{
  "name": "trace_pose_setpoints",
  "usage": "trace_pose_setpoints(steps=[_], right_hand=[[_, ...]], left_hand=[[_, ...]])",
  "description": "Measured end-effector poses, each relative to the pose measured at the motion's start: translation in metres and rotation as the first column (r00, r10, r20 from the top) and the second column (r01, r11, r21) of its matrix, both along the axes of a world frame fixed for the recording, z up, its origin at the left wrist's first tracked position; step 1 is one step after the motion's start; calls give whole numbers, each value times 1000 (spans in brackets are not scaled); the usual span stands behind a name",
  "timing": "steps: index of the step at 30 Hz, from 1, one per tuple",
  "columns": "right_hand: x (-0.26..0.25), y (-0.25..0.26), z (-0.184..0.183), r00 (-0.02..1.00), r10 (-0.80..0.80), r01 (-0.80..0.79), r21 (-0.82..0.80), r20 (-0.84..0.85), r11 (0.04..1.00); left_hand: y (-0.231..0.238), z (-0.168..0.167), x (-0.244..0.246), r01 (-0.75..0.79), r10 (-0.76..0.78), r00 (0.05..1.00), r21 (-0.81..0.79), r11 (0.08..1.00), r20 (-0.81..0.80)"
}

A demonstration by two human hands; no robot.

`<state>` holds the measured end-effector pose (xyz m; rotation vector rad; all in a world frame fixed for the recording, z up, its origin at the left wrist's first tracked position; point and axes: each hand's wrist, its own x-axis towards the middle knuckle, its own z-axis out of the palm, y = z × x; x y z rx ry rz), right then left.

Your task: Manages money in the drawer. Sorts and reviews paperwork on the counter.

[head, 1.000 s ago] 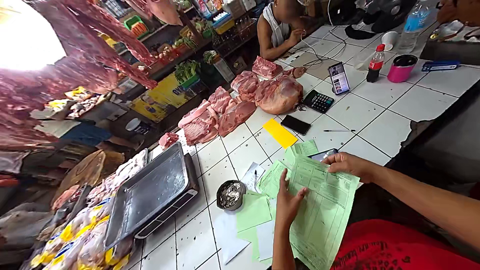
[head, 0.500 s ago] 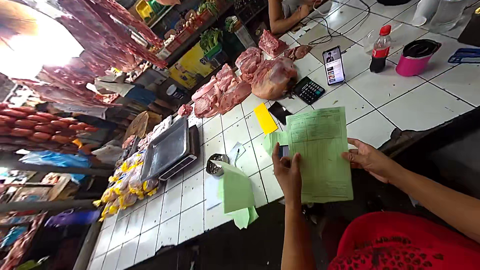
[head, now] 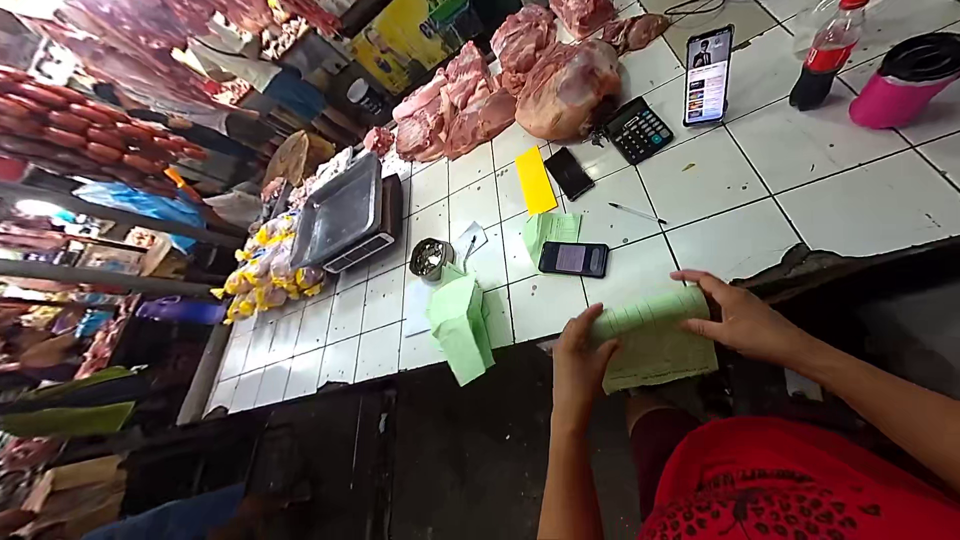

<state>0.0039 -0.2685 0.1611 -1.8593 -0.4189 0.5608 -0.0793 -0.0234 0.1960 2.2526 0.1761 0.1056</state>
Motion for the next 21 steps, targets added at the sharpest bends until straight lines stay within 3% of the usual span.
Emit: trace_pose_setpoints(steps=[2,4,6,9,12,16,19,21], right_hand=[[-7,-1,-11,967,68,-30,-158,245,987],[-17,-1,-24,862,129,-2,-251,490,968],[-29,3,-27,810,252,-61,-351,529,934],[-48,13,-38,788,439,-283,-380,431,880],[-41,6,-36,801,579,-444,-496,153,746],[-15,-30,-21,829,507,-532,-608,-234,589],[-10,-58,-34,864,421,-496,-611,-276,618],[-11,-77,-51,902,324,-431,-604,-284,671]], left_hand=[[-1,-10,-14,-28,33,999,204,979,-19],[-2,-21,-24,6,6,999,299,954,-40],[-11,-32,-31,116,-100,992,281,953,-73],[-35,-47,-34,290,-264,948,136,947,-180],[-32,-65,-29,316,-305,934,33,948,-186],[-9,-108,-24,287,-310,928,-133,949,-207],[-8,-151,-11,207,-436,800,-493,845,-413],[-13,-200,-7,-35,-400,675,-568,822,-620]])
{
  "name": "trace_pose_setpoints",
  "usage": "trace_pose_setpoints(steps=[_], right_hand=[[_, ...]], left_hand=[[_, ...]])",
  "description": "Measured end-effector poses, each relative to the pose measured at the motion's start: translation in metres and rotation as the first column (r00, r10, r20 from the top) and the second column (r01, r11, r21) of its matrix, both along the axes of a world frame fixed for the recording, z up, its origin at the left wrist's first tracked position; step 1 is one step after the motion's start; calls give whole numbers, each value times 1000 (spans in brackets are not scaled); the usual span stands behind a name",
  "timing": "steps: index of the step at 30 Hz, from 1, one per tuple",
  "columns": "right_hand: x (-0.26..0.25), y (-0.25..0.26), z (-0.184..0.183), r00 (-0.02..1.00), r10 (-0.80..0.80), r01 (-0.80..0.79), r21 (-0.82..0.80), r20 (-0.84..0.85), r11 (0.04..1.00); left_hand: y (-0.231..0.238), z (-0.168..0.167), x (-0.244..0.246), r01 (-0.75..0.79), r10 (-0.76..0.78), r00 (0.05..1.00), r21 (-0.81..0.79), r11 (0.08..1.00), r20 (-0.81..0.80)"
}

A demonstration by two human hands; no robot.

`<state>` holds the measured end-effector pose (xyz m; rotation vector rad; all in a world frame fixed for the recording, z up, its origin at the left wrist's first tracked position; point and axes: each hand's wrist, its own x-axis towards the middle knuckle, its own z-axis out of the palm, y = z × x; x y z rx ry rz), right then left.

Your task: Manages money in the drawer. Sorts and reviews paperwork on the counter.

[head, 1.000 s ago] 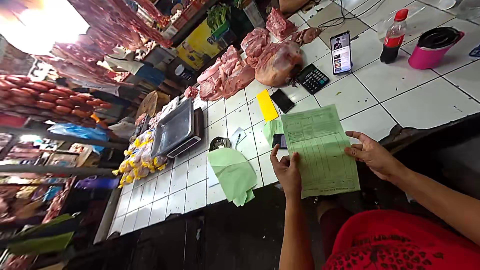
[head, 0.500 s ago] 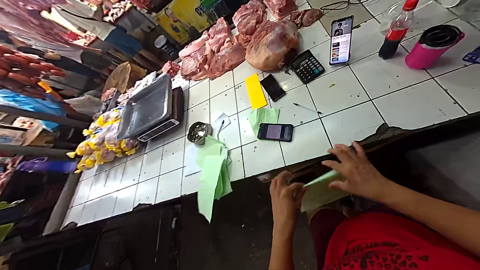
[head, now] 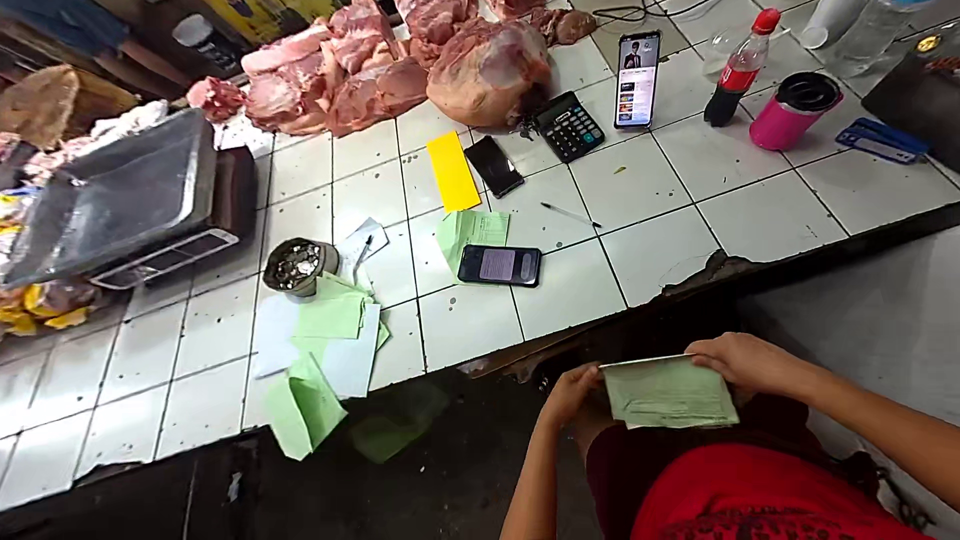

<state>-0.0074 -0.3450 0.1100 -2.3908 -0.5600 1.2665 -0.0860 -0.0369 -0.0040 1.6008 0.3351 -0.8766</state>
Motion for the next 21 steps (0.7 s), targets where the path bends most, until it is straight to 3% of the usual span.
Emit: trace_pose_setpoints(steps=[2,4,7,10,15,18,21], right_hand=[[-5,-17,-19,993,-115,115,-17,35,993],[-13,-33,-35,970,-202,203,7,135,979],[-25,-50,-47,930,-265,261,50,255,964],[-30,-63,-50,890,-417,424,2,182,906],[-40,-71,-70,608,-794,794,14,-31,608],[-45,-65,-84,404,-891,909,-19,-208,416],[-45,-50,-101,319,-903,931,-81,-288,355]], left_hand=[[-9,-54,1,-172,207,952,163,972,-228],[-20,-91,6,-255,340,910,325,911,-238],[-37,-125,23,-352,388,917,277,894,-87],[-51,-137,37,-402,420,905,192,895,-66],[-65,-164,28,-571,580,814,136,810,-37],[-76,-169,-8,-497,530,835,214,841,-146],[-80,-157,-56,-264,362,883,320,910,-300]])
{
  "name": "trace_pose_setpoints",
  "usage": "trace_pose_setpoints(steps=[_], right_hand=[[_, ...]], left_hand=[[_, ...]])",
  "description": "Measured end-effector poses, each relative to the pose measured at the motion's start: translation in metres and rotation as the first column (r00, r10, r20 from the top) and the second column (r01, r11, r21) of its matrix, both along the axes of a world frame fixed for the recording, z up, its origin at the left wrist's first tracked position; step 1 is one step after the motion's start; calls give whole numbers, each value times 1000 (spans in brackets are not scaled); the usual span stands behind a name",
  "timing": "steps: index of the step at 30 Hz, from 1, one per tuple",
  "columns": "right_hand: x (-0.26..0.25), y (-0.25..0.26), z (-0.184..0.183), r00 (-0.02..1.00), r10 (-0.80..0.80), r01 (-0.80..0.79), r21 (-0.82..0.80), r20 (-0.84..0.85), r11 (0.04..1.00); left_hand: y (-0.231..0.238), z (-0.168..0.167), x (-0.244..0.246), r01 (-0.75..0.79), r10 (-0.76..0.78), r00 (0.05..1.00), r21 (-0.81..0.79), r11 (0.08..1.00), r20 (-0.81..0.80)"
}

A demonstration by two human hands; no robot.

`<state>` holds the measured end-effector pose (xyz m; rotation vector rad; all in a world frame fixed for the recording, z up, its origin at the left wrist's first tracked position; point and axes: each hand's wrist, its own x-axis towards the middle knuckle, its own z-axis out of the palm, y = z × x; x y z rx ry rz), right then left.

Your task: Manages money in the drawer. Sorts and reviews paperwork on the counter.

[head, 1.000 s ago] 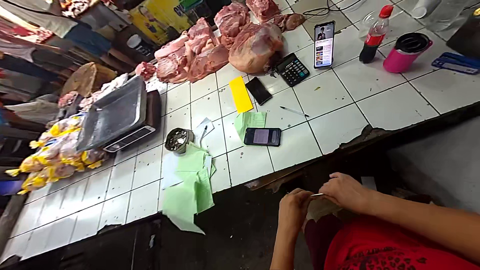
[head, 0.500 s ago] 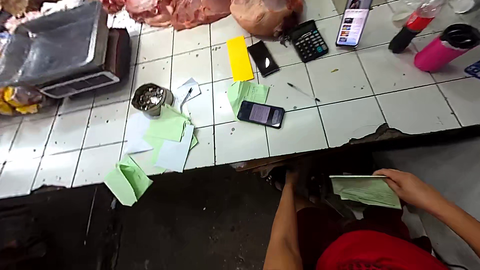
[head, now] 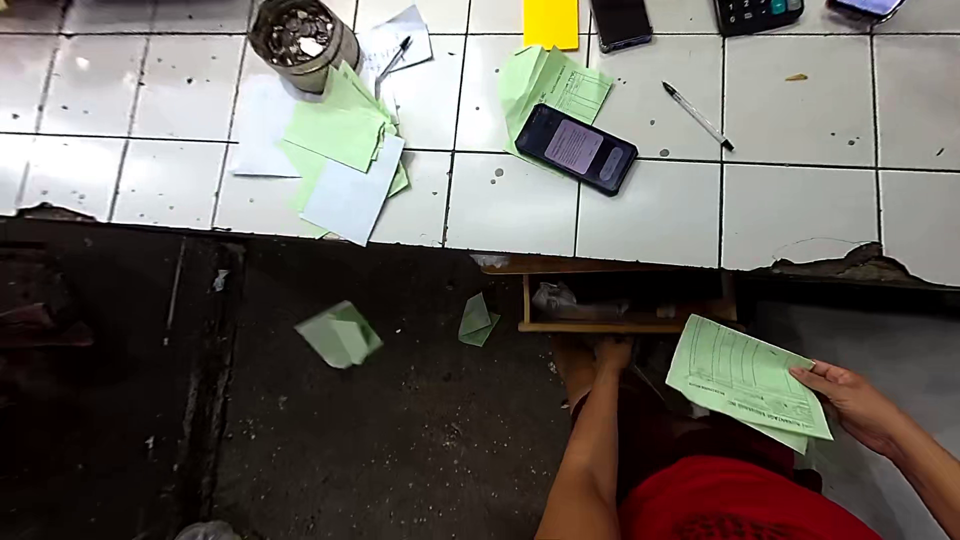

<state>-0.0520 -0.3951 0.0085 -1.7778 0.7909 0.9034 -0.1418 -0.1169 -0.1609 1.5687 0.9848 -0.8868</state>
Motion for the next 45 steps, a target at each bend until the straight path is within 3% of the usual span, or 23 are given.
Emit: trace_pose_setpoints(steps=[3,5,7,8,9,10,11,12,13,16,19,22,25,30,32,35,38,40,45], right_hand=[[-3,13,-10,998,-4,5,13,-63,1000],[-2,20,-16,995,6,-5,7,-99,1000],[-2,22,-21,987,28,-30,-7,-161,1000],[-1,22,-23,978,37,-40,-9,-204,999],[-1,22,-25,967,39,-42,-8,-250,999],[-2,21,-26,955,31,-34,-7,-296,999],[-3,20,-27,945,12,-17,-13,-328,1000],[-4,19,-28,939,-13,7,-19,-344,1000],[-5,18,-31,936,-38,32,-24,-350,999],[-8,20,-36,924,-117,104,-57,-364,993],[-2,27,-39,913,-102,86,-57,-394,995],[8,36,-54,928,-60,28,-90,-367,996],[17,45,-74,939,-101,69,-108,-328,992],[25,75,-91,863,-428,412,-115,-268,904],[20,87,-95,863,-441,430,-99,-246,897],[15,112,-102,900,-306,324,9,-311,946],[14,133,-115,943,-157,120,-139,-294,983],[16,128,-127,945,-44,-34,-232,-323,972],[26,109,-121,873,257,-366,-210,-414,907]], left_hand=[[-1,31,-25,280,-279,954,-13,960,-111],[6,66,-14,479,-490,859,-110,871,-148],[10,94,3,512,-533,838,-172,842,-114],[13,101,11,405,-426,900,-185,896,-92],[14,105,16,199,-220,973,-219,955,-75],[13,102,20,-81,59,994,-273,959,-89],[13,96,24,-372,337,928,-329,868,-160],[13,87,30,-602,547,799,-333,726,-251],[13,76,35,-739,669,673,-301,602,-315],[8,44,44,-907,844,419,-193,374,-334],[4,41,53,-961,918,275,-108,254,-286],[4,55,56,-955,917,298,-81,286,-266],[6,72,57,-950,917,312,-84,300,-249],[6,84,59,-947,913,320,-80,310,-253],[6,84,60,-949,915,315,-80,305,-253],[6,84,61,-949,913,315,-72,307,-261],[4,82,60,-954,917,301,-67,293,-261],[4,82,61,-954,916,299,-65,293,-266],[7,85,62,-949,908,314,-72,306,-278]])
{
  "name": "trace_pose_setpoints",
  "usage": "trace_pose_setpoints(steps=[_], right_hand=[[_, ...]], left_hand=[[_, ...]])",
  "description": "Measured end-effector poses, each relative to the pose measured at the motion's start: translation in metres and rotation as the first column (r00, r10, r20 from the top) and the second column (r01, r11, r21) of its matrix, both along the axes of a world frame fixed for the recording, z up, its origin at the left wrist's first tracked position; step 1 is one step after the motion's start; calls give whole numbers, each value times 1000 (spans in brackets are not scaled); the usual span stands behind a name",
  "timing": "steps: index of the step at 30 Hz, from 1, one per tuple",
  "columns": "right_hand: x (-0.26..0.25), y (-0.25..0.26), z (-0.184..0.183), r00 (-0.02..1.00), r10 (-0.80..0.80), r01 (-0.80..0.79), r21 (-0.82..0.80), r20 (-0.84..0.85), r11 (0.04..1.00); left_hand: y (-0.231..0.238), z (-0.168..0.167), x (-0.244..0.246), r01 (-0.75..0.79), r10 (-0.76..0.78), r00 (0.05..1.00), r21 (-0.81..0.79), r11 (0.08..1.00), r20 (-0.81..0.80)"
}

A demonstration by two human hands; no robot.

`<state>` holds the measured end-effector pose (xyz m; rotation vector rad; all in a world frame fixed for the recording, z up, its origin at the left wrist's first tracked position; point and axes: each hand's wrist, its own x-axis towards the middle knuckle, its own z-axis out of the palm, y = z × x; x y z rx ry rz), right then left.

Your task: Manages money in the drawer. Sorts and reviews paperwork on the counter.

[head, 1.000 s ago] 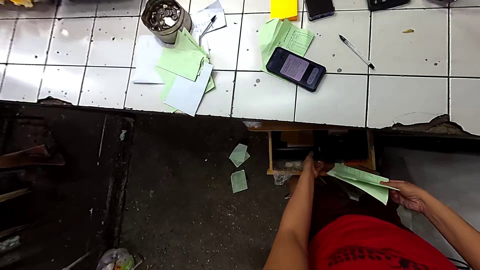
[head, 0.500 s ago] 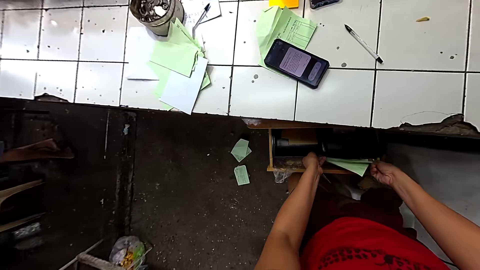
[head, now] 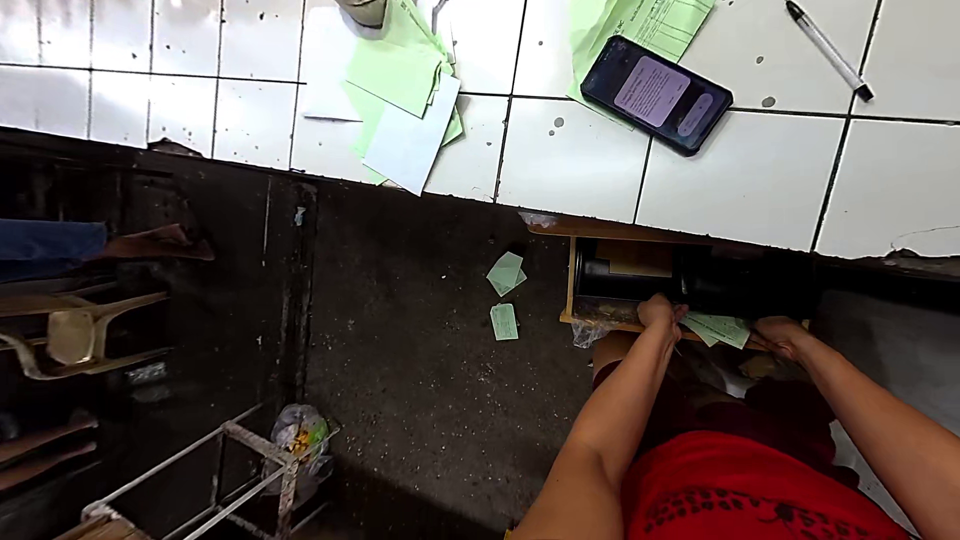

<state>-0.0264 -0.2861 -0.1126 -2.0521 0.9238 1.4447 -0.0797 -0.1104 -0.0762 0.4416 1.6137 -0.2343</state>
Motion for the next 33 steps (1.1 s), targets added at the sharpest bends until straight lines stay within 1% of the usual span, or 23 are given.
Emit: trace_pose_setpoints(steps=[2,4,5,6,8,10,11,13,14,16,18,20,22,23,24,25,27,28,30,32,33], right_hand=[[0,1,-1,982,190,-190,-75,-5,979],[-4,12,-1,933,357,-357,-178,-29,917],[-5,17,-2,903,426,-427,-213,-51,879],[-7,22,-5,886,459,-460,-234,-62,857],[-12,30,-5,881,472,-465,-250,-34,849],[-20,28,-14,881,473,-451,-265,19,852],[-22,25,-17,887,458,-431,-259,53,865],[-24,19,-18,915,378,-339,-242,141,909],[-23,18,-15,911,389,-350,-247,134,904],[-17,22,-7,890,455,-432,-259,36,864],[-9,29,5,849,521,-526,-227,-84,820],[-7,31,11,744,649,-668,-168,-158,725],[-9,31,11,624,761,-781,-105,-176,616],[-9,32,11,585,791,-809,-68,-180,583],[-7,32,10,573,800,-816,-41,-177,576],[-6,32,10,594,787,-800,-28,-165,599],[-6,31,4,695,708,-718,-74,-126,692],[-7,32,3,724,678,-689,-79,-127,720],[-3,32,0,720,673,-687,-38,-169,726],[-1,34,7,678,713,-721,26,-179,693],[-3,35,16,662,733,-737,39,-157,674]], left_hand=[[0,-2,-1,-12,12,1000,1,1000,4],[-2,-4,-2,-13,13,1000,1,1000,2],[-2,-5,-2,-12,12,1000,1,1000,6],[-3,-5,-1,-8,8,1000,2,1000,9],[-3,-6,-1,-1,1,1000,-2,1000,12],[-1,-5,-4,12,-12,1000,-10,1000,13],[0,-4,-4,16,-16,1000,-18,1000,20],[2,-2,-4,20,-20,1000,-28,999,20],[2,-1,-4,18,-18,1000,-33,999,17],[2,1,-3,18,-17,1000,-36,999,13],[1,1,-3,26,-25,1000,-35,999,18],[-1,3,-5,30,-29,999,-30,999,20],[-2,7,-5,28,-28,999,-13,1000,28],[-2,9,-5,33,-32,999,-5,999,39],[-3,11,-4,39,-39,998,6,999,45],[-3,11,-3,44,-45,998,18,999,50],[-3,10,-3,59,-61,996,34,998,61],[-4,9,-3,66,-68,996,39,997,64],[-6,4,-3,66,-68,996,44,997,61],[-7,0,-3,66,-69,996,53,996,60],[-8,-3,-4,71,-74,995,59,996,61]])
